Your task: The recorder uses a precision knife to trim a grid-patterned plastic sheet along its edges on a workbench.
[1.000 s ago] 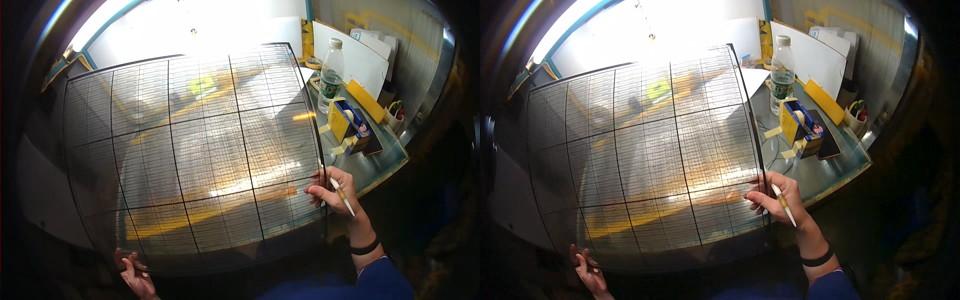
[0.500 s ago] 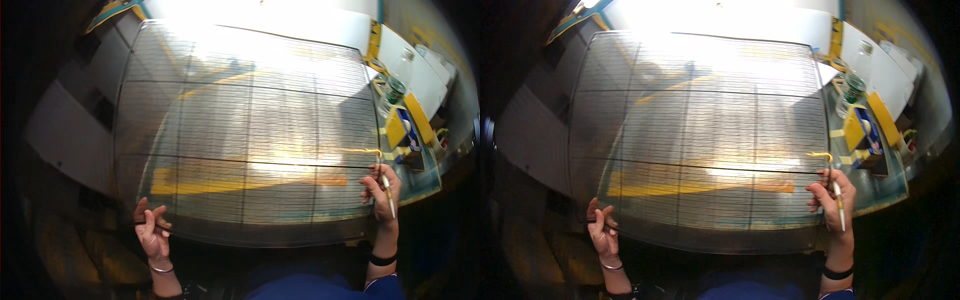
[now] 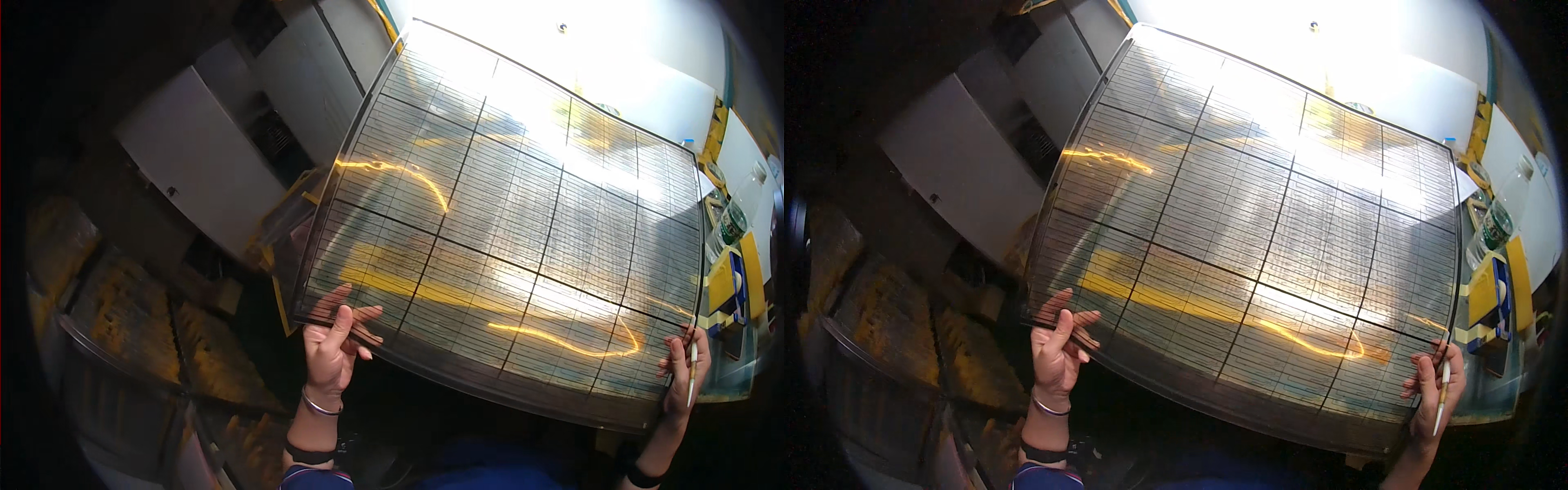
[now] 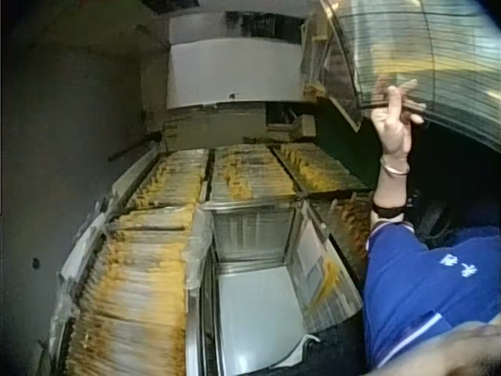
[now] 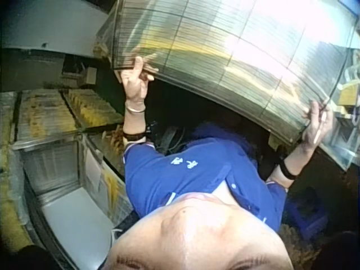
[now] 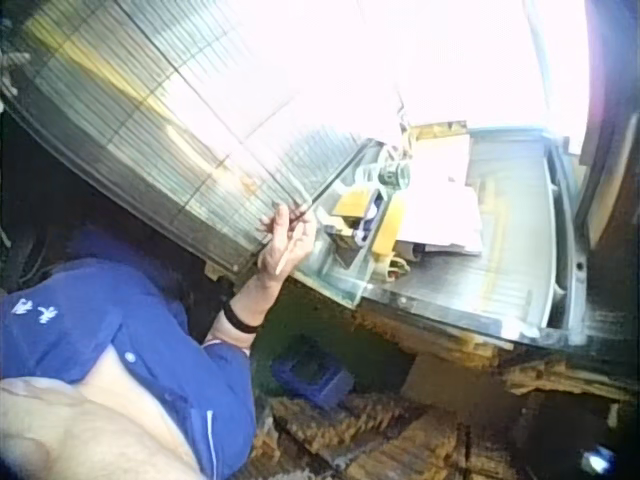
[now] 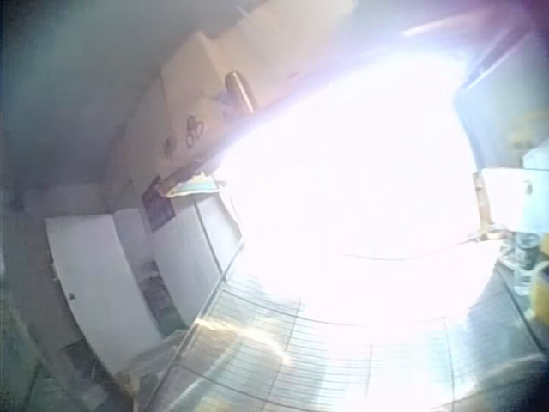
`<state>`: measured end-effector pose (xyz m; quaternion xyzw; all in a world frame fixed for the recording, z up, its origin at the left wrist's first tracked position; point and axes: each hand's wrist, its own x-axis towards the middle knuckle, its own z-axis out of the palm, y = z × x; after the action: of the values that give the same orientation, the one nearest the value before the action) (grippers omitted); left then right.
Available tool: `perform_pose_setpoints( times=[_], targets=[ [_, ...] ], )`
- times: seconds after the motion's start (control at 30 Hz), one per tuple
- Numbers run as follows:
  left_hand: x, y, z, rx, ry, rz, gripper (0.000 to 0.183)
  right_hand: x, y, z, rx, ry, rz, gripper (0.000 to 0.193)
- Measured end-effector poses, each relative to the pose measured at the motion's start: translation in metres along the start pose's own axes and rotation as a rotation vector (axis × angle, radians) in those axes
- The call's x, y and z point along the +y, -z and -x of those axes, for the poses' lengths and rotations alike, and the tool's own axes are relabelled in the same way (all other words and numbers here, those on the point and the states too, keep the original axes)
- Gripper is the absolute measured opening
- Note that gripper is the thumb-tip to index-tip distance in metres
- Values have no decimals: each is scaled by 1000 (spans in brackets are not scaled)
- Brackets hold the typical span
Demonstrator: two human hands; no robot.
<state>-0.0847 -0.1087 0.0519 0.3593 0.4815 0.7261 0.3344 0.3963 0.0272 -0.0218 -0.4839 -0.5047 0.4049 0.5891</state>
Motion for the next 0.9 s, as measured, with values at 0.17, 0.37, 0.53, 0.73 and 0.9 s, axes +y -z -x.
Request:
perform_pose_setpoints(
  times=[0.17, 0.37, 0.53, 0.73, 0.9],
  targets=[
    [-5, 3, 0, 13, -12, -6, 36, -3, -6, -1, -3, 22, 17, 26],
    [-4, 10, 1, -49, -12, 54, 36, -9, -6, 0, -18, -1, 12, 28],
    [4, -1, 1, -10, -22, -33, 38, -7, -2, 1, -8, 19, 15, 27],
    [3, 3, 4, 20, -43, -67, 38, -8, -10, 3, -21, 27, 6, 25],
    [1, -1, 2, 44, -50, -89, 36, -13, -10, 3, -25, 31, 2, 24]
  ],
)
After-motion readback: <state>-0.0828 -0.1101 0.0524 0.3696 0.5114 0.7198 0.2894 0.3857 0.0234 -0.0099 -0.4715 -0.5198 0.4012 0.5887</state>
